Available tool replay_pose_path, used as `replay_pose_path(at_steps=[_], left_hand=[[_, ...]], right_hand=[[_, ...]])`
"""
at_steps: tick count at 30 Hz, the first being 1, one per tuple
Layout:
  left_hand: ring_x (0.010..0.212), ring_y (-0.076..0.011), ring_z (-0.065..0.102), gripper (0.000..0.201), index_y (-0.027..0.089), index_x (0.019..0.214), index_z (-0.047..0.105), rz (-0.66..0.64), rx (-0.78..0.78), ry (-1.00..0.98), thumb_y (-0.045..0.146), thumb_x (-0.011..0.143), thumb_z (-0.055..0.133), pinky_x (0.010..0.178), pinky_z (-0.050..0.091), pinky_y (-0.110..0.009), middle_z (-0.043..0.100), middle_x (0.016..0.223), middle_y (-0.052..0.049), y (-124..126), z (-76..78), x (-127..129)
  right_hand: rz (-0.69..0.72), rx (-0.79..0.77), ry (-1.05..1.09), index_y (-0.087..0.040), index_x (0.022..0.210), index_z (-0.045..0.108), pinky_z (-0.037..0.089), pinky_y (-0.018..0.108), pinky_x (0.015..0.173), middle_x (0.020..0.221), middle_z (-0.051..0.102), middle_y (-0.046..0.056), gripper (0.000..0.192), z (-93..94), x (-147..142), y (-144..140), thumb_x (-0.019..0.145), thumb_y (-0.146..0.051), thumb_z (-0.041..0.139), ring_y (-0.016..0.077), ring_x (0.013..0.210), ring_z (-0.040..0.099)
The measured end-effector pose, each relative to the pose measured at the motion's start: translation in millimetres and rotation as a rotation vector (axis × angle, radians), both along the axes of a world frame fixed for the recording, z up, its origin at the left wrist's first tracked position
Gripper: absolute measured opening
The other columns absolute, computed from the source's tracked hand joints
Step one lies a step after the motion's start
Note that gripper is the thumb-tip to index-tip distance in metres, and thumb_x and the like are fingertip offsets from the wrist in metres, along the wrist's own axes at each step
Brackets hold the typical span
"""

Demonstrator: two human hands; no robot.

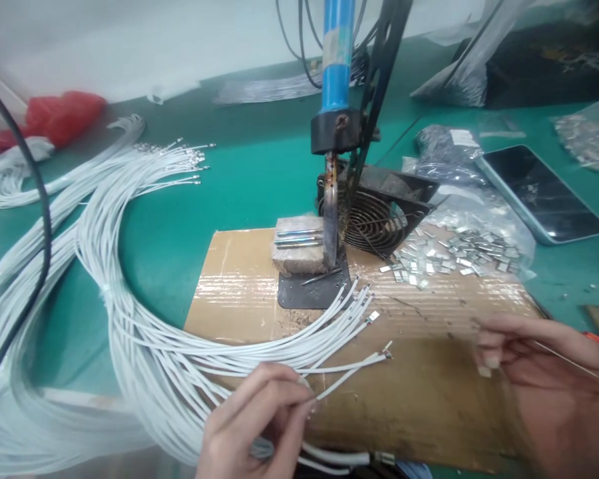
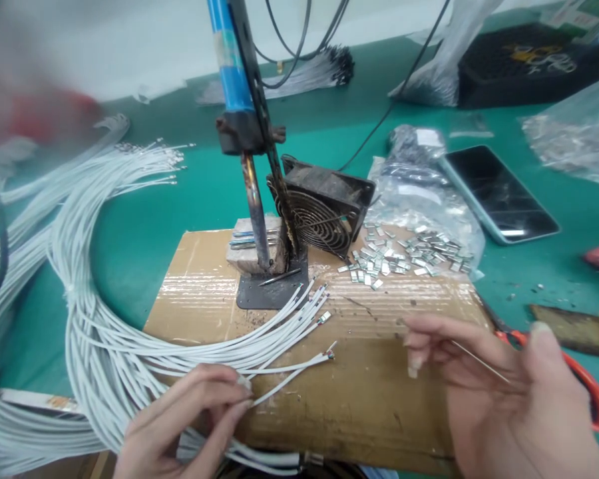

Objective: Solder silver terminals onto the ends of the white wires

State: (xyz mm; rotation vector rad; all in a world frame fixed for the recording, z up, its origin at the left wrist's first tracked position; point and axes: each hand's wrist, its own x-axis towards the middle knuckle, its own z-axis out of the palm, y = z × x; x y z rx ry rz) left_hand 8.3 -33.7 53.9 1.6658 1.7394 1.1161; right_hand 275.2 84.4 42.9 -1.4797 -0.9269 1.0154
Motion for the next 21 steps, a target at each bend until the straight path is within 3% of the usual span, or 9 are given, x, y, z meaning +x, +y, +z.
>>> replay_pose_path(at_steps=[3, 7, 11, 16, 21], left_hand=[[0.066, -0.0127, 0.068, 0.028, 0.028, 0.104, 0.074, 0.026, 0.039, 0.088, 0.001, 0.099, 0.065, 0.059, 0.052, -0.024, 0.074, 0.101, -0.003, 4, 2.7, -9], [0.064, -0.0127, 0.065, 0.025, 0.026, 0.104, 0.074, 0.054, 0.019, 0.218, 0.003, 0.102, 0.065, 0.066, 0.057, -0.025, 0.075, 0.102, -0.004, 8, 1.9, -18], [0.089, -0.0191, 0.077, 0.024, 0.026, 0.107, 0.074, 0.092, 0.029, 0.334, 0.005, 0.102, 0.064, 0.084, 0.064, -0.028, 0.073, 0.106, -0.005, 8, -3.9, -23], [0.100, -0.0229, 0.078, 0.019, 0.026, 0.105, 0.073, -0.011, 0.008, 0.430, 0.009, 0.102, 0.065, 0.087, 0.063, -0.031, 0.073, 0.108, -0.007, 12, 0.6, -32], [0.106, -0.0233, 0.077, 0.021, 0.027, 0.110, 0.069, -0.143, -0.014, 0.465, 0.007, 0.103, 0.064, 0.090, 0.061, -0.031, 0.070, 0.108, -0.005, 17, 5.9, -42]], right_hand=[[-0.044, -0.041, 0.166, -0.027, 0.068, 0.089, 0.055, 0.038, 0.064, 0.069, 0.077, 0.011, 0.065, -2.9, -5, 1, 0.106, -0.067, 0.054, 0.0229, 0.064, 0.067], [-0.035, -0.055, 0.193, -0.023, 0.064, 0.088, 0.054, 0.038, 0.059, 0.066, 0.075, 0.012, 0.066, -7.7, -13, 1, 0.099, -0.072, 0.061, 0.0227, 0.059, 0.062], [0.003, -0.053, 0.173, -0.023, 0.066, 0.088, 0.055, 0.038, 0.061, 0.063, 0.073, 0.011, 0.059, -10.6, -15, 0, 0.098, -0.068, 0.066, 0.0224, 0.059, 0.061], [0.047, -0.068, 0.138, -0.022, 0.070, 0.089, 0.057, 0.035, 0.060, 0.068, 0.076, 0.011, 0.050, -13.1, -16, -2, 0.097, -0.061, 0.073, 0.0210, 0.061, 0.066], [0.059, -0.072, 0.108, -0.022, 0.072, 0.089, 0.060, 0.028, 0.062, 0.073, 0.079, 0.011, 0.050, -11.9, -18, -2, 0.093, -0.066, 0.078, 0.0188, 0.063, 0.068]])
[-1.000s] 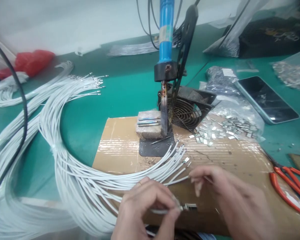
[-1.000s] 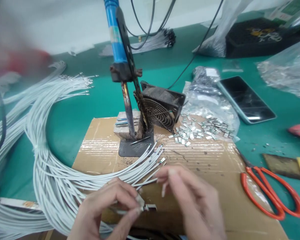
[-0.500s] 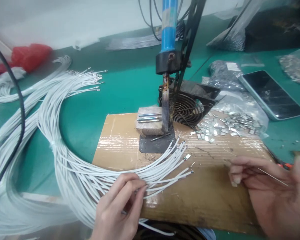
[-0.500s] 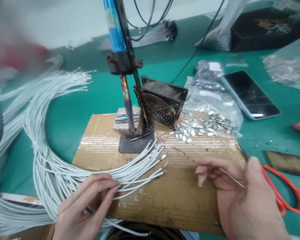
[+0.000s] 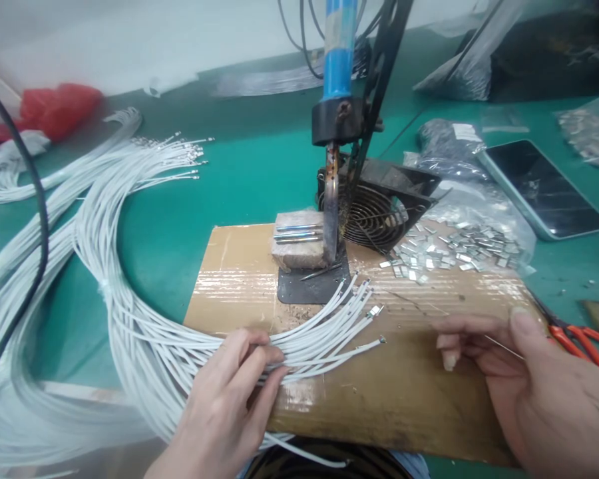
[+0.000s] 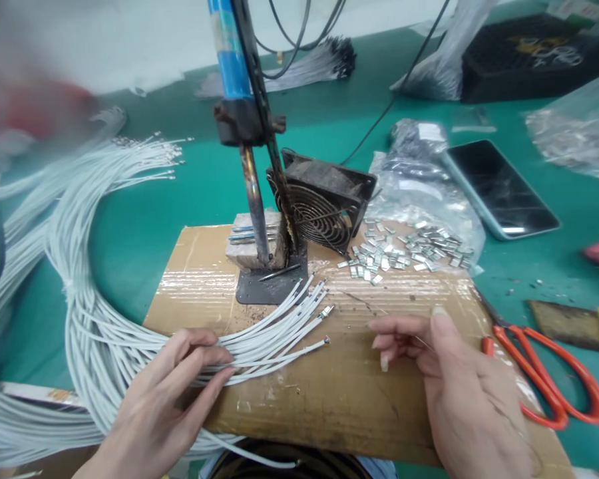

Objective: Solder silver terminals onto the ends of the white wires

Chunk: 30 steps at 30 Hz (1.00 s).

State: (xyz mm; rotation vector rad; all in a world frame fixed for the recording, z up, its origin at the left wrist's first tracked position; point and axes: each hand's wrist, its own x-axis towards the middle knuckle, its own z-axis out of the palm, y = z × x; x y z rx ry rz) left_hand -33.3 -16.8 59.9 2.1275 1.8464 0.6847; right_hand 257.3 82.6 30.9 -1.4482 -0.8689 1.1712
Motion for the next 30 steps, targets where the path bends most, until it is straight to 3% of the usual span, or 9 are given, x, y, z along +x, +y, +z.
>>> replay_pose_path(at_steps=[7, 14, 18, 23, 30], left_hand=[[0.106, -0.0187, 0.074, 0.027, 0.030, 0.107, 0.067, 0.043, -0.019, -0.213, 0.004, 0.101, 0.062, 0.095, 0.055, -0.026, 0.072, 0.110, -0.001, -1, 5.7, -1], [0.101, -0.0201, 0.079, 0.030, 0.031, 0.125, 0.062, -0.009, -0.063, -0.218, 0.009, 0.105, 0.063, 0.090, 0.059, -0.025, 0.077, 0.108, -0.002, -3, 4.7, -4], [0.092, -0.0161, 0.079, 0.039, 0.033, 0.136, 0.062, -0.058, -0.074, -0.201, 0.013, 0.102, 0.070, 0.086, 0.060, -0.021, 0.080, 0.109, 0.000, 2, 8.4, 1], [0.083, -0.0128, 0.078, 0.039, 0.033, 0.132, 0.066, -0.055, -0.075, -0.277, 0.015, 0.099, 0.076, 0.081, 0.062, -0.017, 0.081, 0.101, 0.004, 18, 17.0, 24], [0.071, -0.0119, 0.072, 0.024, 0.028, 0.114, 0.077, 0.057, -0.122, -0.529, 0.015, 0.094, 0.076, 0.072, 0.059, -0.017, 0.080, 0.089, 0.005, 34, 19.5, 62]], right_hand=[[-0.011, 0.058, -0.123, -0.021, 0.070, 0.088, 0.063, 0.031, 0.057, 0.074, 0.082, 0.012, 0.054, 6.5, 14, 11, 0.090, -0.070, 0.078, 0.0210, 0.059, 0.072], [0.108, 0.032, -0.583, -0.024, 0.087, 0.089, 0.061, 0.041, 0.079, 0.084, 0.085, 0.007, 0.035, 21.0, 16, 40, 0.079, -0.056, 0.080, 0.0279, 0.077, 0.077], [0.235, 0.034, -0.768, -0.025, 0.082, 0.085, 0.052, 0.046, 0.078, 0.078, 0.080, 0.007, 0.032, 22.3, 5, 59, 0.068, -0.053, 0.077, 0.0291, 0.073, 0.072], [0.289, 0.024, -0.798, -0.025, 0.074, 0.078, 0.051, 0.043, 0.068, 0.067, 0.074, 0.006, 0.033, 16.3, 4, 67, 0.066, -0.055, 0.069, 0.0262, 0.062, 0.067], [0.232, 0.003, -0.721, -0.025, 0.078, 0.077, 0.056, 0.038, 0.064, 0.067, 0.076, 0.004, 0.033, 7.7, 12, 51, 0.070, -0.057, 0.072, 0.0227, 0.060, 0.070]])
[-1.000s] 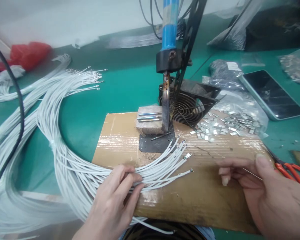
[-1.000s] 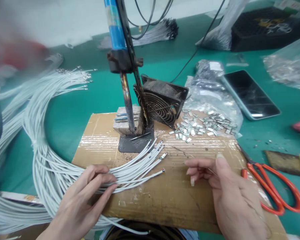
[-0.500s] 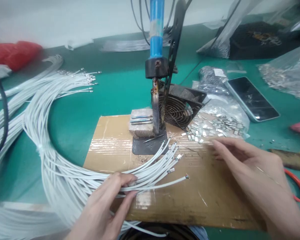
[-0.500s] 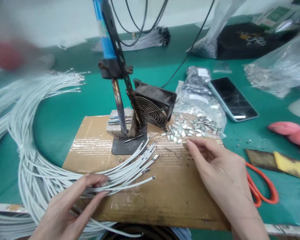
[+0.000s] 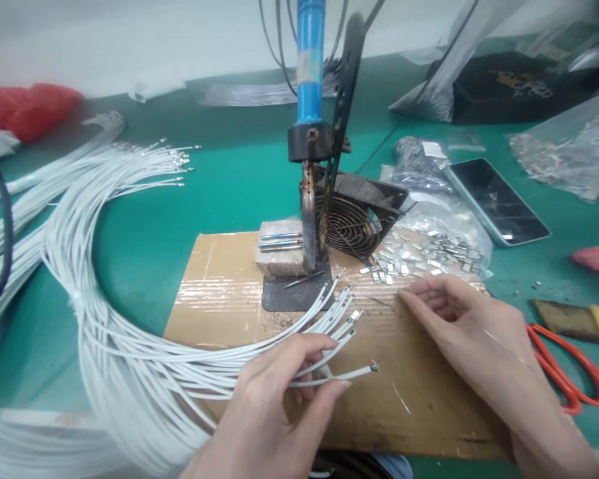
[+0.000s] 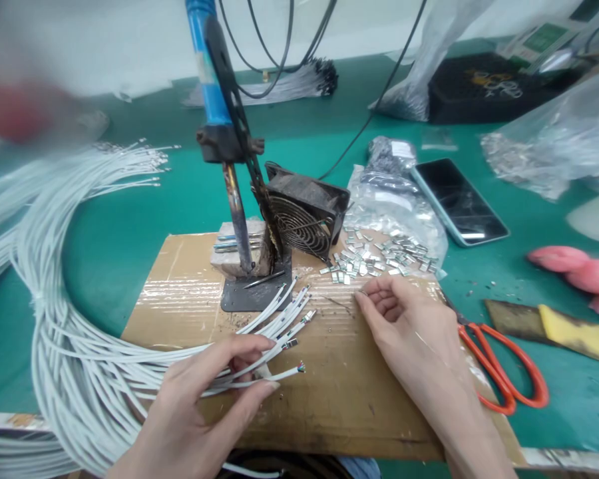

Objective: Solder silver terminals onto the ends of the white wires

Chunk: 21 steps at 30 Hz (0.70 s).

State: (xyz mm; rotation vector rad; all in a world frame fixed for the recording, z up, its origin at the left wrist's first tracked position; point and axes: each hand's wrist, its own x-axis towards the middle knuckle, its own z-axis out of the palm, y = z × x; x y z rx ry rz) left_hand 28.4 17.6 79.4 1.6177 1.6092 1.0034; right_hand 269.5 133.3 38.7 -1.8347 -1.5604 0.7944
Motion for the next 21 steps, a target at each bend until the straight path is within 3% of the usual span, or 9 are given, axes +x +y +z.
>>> replay_pose_path(at_steps=[7, 12, 16, 21], left_hand=[[0.060, -0.0144, 0.057, 0.002, 0.025, 0.088, 0.075, 0.154, -0.341, -0.188, 0.026, 0.089, 0.074, 0.056, 0.045, -0.023, 0.065, 0.067, 0.004, 10, 10.8, 14], [0.053, -0.0118, 0.043, 0.014, 0.024, 0.081, 0.062, 0.145, -0.428, -0.252, 0.030, 0.088, 0.072, 0.051, 0.031, -0.023, 0.049, 0.060, 0.008, 10, 14.5, 18], [0.051, -0.0103, 0.050, 0.006, 0.023, 0.090, 0.069, 0.089, -0.280, -0.196, 0.022, 0.094, 0.066, 0.049, 0.038, -0.020, 0.061, 0.063, 0.007, 6, 8.9, 19], [0.061, -0.0110, 0.074, 0.020, 0.021, 0.096, 0.073, -0.139, 0.219, 0.098, 0.002, 0.093, 0.075, 0.062, 0.054, -0.017, 0.081, 0.076, 0.003, 2, -0.1, 10]], right_hand=[[-0.091, 0.038, 0.177, -0.023, 0.092, 0.081, 0.065, 0.032, 0.072, 0.082, 0.082, 0.006, 0.041, -9.0, 1, -19, 0.075, -0.060, 0.080, 0.0211, 0.071, 0.077], [-0.143, 0.071, 0.291, -0.022, 0.089, 0.080, 0.067, 0.022, 0.072, 0.083, 0.084, 0.006, 0.035, -7.2, 0, -30, 0.070, -0.051, 0.087, 0.0180, 0.070, 0.080], [-0.199, 0.110, 0.355, -0.024, 0.083, 0.079, 0.062, 0.013, 0.061, 0.069, 0.078, 0.001, 0.028, -0.3, -6, -36, 0.070, -0.047, 0.088, 0.0118, 0.058, 0.073], [-0.231, 0.123, 0.422, -0.023, 0.077, 0.082, 0.061, 0.013, 0.054, 0.061, 0.076, 0.002, 0.024, 11.1, -16, -36, 0.063, -0.042, 0.086, 0.0119, 0.050, 0.070]])
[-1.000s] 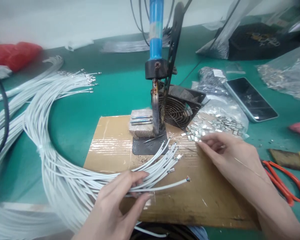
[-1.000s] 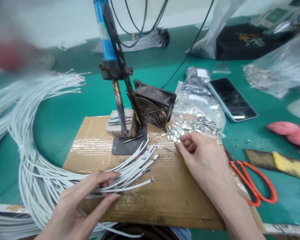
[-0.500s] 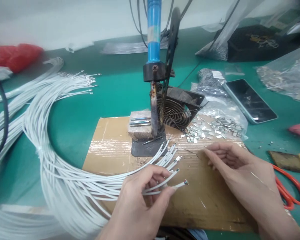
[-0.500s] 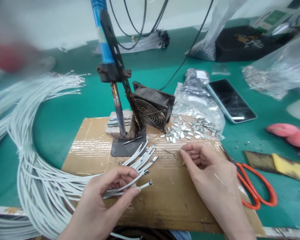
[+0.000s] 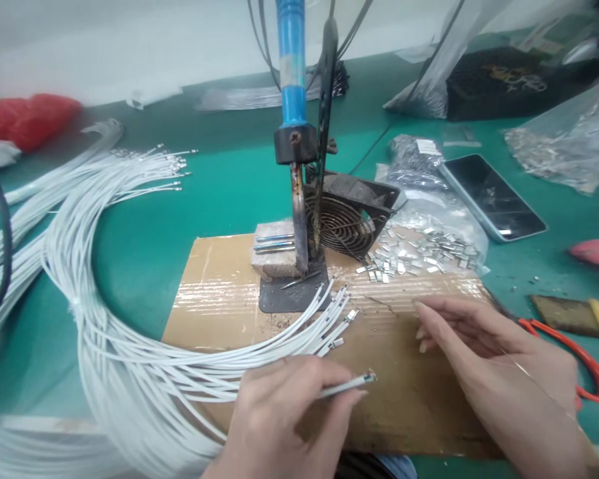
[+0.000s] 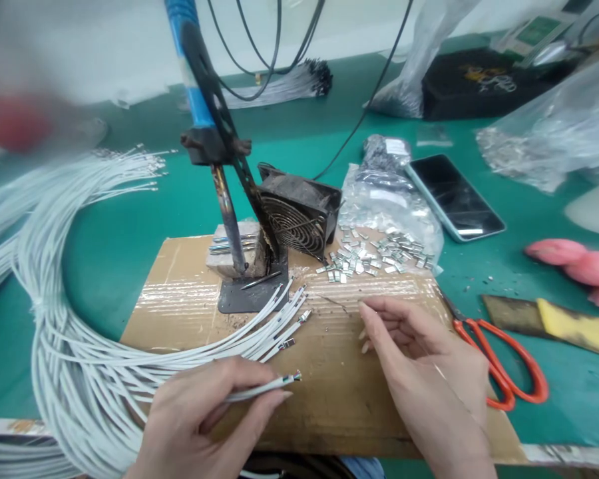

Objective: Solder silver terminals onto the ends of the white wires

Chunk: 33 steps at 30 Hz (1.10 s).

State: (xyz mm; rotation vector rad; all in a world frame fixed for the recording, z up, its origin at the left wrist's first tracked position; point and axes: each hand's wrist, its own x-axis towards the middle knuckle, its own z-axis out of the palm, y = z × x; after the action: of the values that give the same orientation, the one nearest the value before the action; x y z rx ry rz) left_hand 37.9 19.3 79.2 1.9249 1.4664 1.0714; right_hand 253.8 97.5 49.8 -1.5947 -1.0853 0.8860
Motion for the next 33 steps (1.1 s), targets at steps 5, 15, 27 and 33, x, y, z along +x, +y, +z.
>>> replay_pose_path(at_steps=[5, 15, 27, 33], left_hand=[[0.055, -0.0125, 0.067, 0.016, 0.019, 0.098, 0.072, -0.116, 0.088, 0.059, 0.004, 0.101, 0.067, 0.055, 0.048, -0.021, 0.078, 0.070, -0.001, 0, -3.2, -6], [0.052, -0.0052, 0.041, 0.035, 0.017, 0.088, 0.066, 0.243, -0.855, -0.842, 0.046, 0.096, 0.083, 0.052, 0.032, -0.017, 0.061, 0.068, 0.005, 13, 15.6, 0], [0.056, -0.0097, 0.053, 0.022, 0.018, 0.075, 0.073, 0.526, -0.668, -0.618, 0.037, 0.083, 0.082, 0.055, 0.040, -0.018, 0.065, 0.062, 0.003, 19, 29.3, 15], [0.050, -0.0086, 0.045, 0.023, 0.019, 0.074, 0.072, 0.567, -0.678, -0.470, 0.037, 0.081, 0.082, 0.050, 0.030, -0.019, 0.056, 0.054, 0.005, 20, 31.6, 14]], right_hand=[[0.001, 0.004, 0.024, -0.023, 0.069, 0.082, 0.056, 0.011, 0.047, 0.055, 0.073, 0.002, 0.020, 6.1, -5, 1, 0.062, -0.041, 0.086, 0.0107, 0.045, 0.066], [0.139, 0.031, 0.058, -0.024, 0.078, 0.083, 0.061, 0.029, 0.046, 0.058, 0.070, 0.004, 0.030, 8.0, -22, -9, 0.078, -0.053, 0.089, 0.0223, 0.051, 0.070], [0.282, -0.033, 0.037, -0.024, 0.082, 0.085, 0.061, 0.027, 0.047, 0.060, 0.071, 0.003, 0.032, 0.2, -30, -22, 0.083, -0.055, 0.087, 0.0212, 0.053, 0.071], [0.300, -0.092, 0.206, -0.027, 0.082, 0.085, 0.058, 0.016, 0.049, 0.058, 0.072, -0.001, 0.019, 10.1, -41, -25, 0.087, -0.045, 0.089, 0.0134, 0.049, 0.067]])
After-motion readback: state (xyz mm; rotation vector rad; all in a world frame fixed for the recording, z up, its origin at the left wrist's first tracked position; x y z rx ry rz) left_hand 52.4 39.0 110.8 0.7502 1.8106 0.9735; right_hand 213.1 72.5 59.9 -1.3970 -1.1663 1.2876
